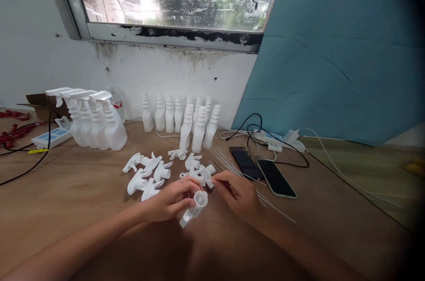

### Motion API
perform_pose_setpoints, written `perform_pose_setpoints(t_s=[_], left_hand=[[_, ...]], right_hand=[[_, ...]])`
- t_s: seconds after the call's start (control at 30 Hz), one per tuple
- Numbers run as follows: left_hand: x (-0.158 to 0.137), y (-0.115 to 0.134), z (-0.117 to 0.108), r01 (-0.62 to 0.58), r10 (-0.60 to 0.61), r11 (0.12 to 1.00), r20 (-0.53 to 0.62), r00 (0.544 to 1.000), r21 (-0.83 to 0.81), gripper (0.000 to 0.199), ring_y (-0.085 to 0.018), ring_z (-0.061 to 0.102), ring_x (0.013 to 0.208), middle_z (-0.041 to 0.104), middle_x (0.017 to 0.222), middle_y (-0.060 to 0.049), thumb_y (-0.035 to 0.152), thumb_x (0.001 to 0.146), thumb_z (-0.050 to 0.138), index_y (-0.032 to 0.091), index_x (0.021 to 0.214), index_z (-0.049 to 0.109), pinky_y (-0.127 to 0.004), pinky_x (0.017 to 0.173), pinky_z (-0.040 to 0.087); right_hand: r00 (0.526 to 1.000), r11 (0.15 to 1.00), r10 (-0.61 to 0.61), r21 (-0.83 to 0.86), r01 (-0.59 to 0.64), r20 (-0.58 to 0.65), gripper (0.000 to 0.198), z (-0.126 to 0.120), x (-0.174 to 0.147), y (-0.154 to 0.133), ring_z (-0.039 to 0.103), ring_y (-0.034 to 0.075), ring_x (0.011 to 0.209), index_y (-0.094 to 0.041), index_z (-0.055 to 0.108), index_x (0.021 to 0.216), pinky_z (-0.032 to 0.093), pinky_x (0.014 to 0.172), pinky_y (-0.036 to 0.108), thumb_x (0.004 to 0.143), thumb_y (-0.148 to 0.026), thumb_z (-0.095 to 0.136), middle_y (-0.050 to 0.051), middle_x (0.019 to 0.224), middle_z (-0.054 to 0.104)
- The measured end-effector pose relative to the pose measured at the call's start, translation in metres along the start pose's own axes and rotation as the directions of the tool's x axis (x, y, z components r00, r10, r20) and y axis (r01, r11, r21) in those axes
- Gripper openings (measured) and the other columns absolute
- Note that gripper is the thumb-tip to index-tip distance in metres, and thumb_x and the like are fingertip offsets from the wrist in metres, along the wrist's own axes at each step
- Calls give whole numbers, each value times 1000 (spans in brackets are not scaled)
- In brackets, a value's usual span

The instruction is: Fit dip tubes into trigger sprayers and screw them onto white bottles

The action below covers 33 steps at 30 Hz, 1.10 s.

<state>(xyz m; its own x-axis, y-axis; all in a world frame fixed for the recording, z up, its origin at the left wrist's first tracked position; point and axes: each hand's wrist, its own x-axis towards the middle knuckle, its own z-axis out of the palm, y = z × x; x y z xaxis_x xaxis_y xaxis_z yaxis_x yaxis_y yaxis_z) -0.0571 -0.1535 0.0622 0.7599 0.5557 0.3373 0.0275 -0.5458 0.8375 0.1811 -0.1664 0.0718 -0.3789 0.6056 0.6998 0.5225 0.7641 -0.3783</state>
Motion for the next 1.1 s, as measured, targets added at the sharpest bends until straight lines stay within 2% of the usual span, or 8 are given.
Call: perform_pose_setpoints(t_s=[0.13, 0.27, 0.4, 0.53, 0.73, 0.9, 1.0, 1.1], left_hand=[[-10, -10, 12, 59, -60, 997, -7, 998, -42, 29, -22, 52, 108, 53, 119, -13, 37, 97, 45, 16, 114, 56, -34, 94, 44], [-11, -17, 15, 64, -63, 998, 6, 998, -18, 28, -21, 53, 104, 53, 119, -13, 36, 97, 45, 16, 113, 56, -34, 92, 45], [-11, -24, 16, 72, -72, 997, 21, 997, 8, 27, -19, 54, 98, 53, 119, -13, 36, 97, 44, 16, 113, 55, -31, 85, 47], [-14, -28, 19, 41, -44, 998, 65, 997, 38, 25, -15, 54, 88, 53, 118, -13, 32, 96, 46, 16, 113, 55, -29, 81, 47], [-21, -31, 21, 63, -63, 998, 13, 998, 31, 26, -12, 55, 78, 58, 105, -9, 29, 94, 52, 17, 116, 46, -24, 69, 49], [-21, -30, 20, -127, 109, 960, 85, 990, 248, 19, -17, 59, 103, 59, 115, -13, 17, 96, 44, 18, 112, 53, -27, 87, 49], [-18, -30, 20, -223, 210, 909, 75, 975, 353, 15, -16, 61, 97, 62, 110, -13, 15, 94, 46, 17, 105, 56, -25, 84, 50], [-18, -31, 19, -250, 259, 866, 40, 965, 433, 11, -16, 64, 94, 66, 108, -12, 16, 92, 51, 17, 101, 58, -25, 82, 51]], right_hand=[[947, 946, -322, 33, 321, 19, 9, 3, -11, -10, 62, 11, 69, -17, 59, 99, 48, 66, 23, 93, -14, 52, 3, 79, 69], [897, 899, -429, -47, 435, 109, 12, 13, -20, -6, 59, 12, 66, -13, 58, 103, 45, 61, 24, 92, -12, 51, 5, 80, 68], [891, 894, -443, -31, 448, 99, 14, 22, -27, 3, 57, 13, 67, -12, 57, 104, 44, 61, 25, 92, -9, 49, 6, 80, 67], [879, 896, -442, 45, 441, 178, 18, 29, -36, 9, 56, 13, 68, -14, 56, 108, 44, 63, 25, 91, -13, 50, 6, 84, 66], [925, 934, -356, 96, 345, 136, 19, 40, -43, 14, 62, 14, 79, -18, 54, 108, 49, 71, 24, 89, -17, 57, 7, 94, 67], [919, 934, -351, 136, 330, 180, 18, 41, -40, 14, 62, 12, 77, -20, 59, 107, 49, 69, 22, 90, -19, 55, 6, 93, 65], [921, 933, -348, 158, 322, 174, 18, 42, -40, 14, 62, 12, 79, -19, 59, 107, 50, 71, 23, 89, -18, 57, 7, 94, 65], [927, 934, -344, 155, 321, 152, 16, 42, -40, 14, 63, 12, 82, -18, 59, 105, 50, 73, 23, 90, -20, 57, 7, 95, 66]])
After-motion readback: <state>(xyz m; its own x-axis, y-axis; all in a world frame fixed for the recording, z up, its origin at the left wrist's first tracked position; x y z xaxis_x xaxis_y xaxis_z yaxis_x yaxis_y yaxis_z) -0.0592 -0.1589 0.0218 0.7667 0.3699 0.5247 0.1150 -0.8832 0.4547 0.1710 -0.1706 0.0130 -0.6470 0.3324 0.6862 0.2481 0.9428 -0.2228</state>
